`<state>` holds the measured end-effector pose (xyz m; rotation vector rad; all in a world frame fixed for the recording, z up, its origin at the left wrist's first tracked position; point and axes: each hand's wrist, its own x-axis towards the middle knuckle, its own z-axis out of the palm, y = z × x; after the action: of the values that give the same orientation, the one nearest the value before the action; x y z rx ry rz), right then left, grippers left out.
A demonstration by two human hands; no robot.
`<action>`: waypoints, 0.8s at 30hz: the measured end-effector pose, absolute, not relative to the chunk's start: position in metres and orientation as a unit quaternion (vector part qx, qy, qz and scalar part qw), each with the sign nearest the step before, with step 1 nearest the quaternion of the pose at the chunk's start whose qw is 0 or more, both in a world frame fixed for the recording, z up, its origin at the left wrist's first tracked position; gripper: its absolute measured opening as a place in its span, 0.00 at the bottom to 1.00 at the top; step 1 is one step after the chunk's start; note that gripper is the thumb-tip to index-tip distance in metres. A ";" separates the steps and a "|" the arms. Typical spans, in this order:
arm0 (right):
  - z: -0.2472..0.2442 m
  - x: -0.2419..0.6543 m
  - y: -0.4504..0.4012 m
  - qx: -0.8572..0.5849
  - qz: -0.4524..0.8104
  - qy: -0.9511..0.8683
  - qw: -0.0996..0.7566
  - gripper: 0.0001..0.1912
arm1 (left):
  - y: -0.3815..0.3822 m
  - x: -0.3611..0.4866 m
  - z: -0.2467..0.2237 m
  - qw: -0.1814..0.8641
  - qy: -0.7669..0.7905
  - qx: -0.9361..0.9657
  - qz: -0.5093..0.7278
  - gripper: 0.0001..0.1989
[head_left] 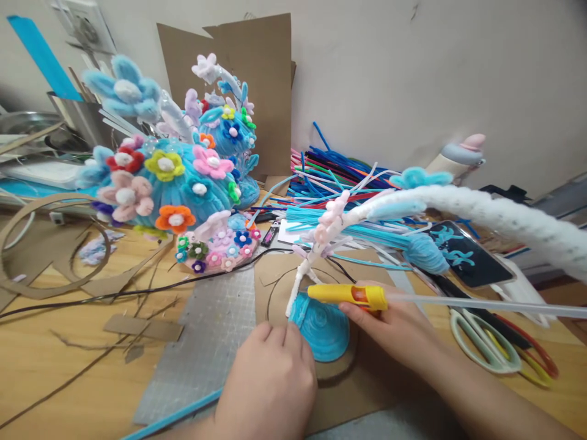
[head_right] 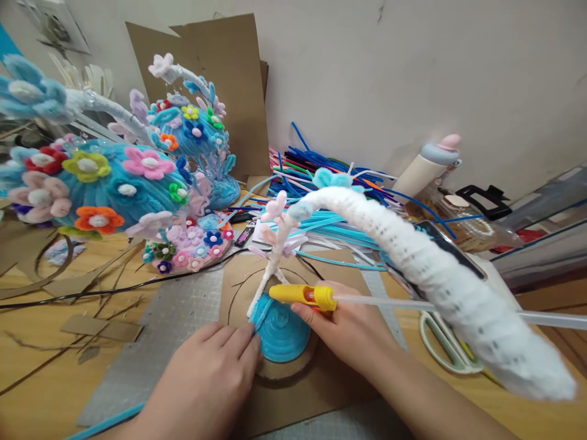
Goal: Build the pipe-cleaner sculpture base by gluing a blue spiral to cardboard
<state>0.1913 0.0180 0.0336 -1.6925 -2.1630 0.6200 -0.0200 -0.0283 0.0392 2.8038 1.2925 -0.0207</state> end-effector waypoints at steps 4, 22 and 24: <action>0.034 0.189 0.019 -0.586 0.230 -0.764 0.145 0.19 | -0.030 -0.019 0.041 0.040 0.420 0.906 -0.026 0.07; 0.032 0.189 0.015 -0.571 0.220 -0.777 0.151 0.16 | -0.028 -0.017 0.050 0.096 0.432 0.894 -0.071 0.09; 0.029 0.189 0.015 -0.566 0.223 -0.777 0.161 0.17 | -0.028 -0.017 0.050 0.097 0.432 0.894 -0.068 0.09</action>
<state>0.1895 0.0149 0.0285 -1.6160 -2.2183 0.6369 -0.0170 -0.0284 0.0503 2.6468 1.2798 -0.2015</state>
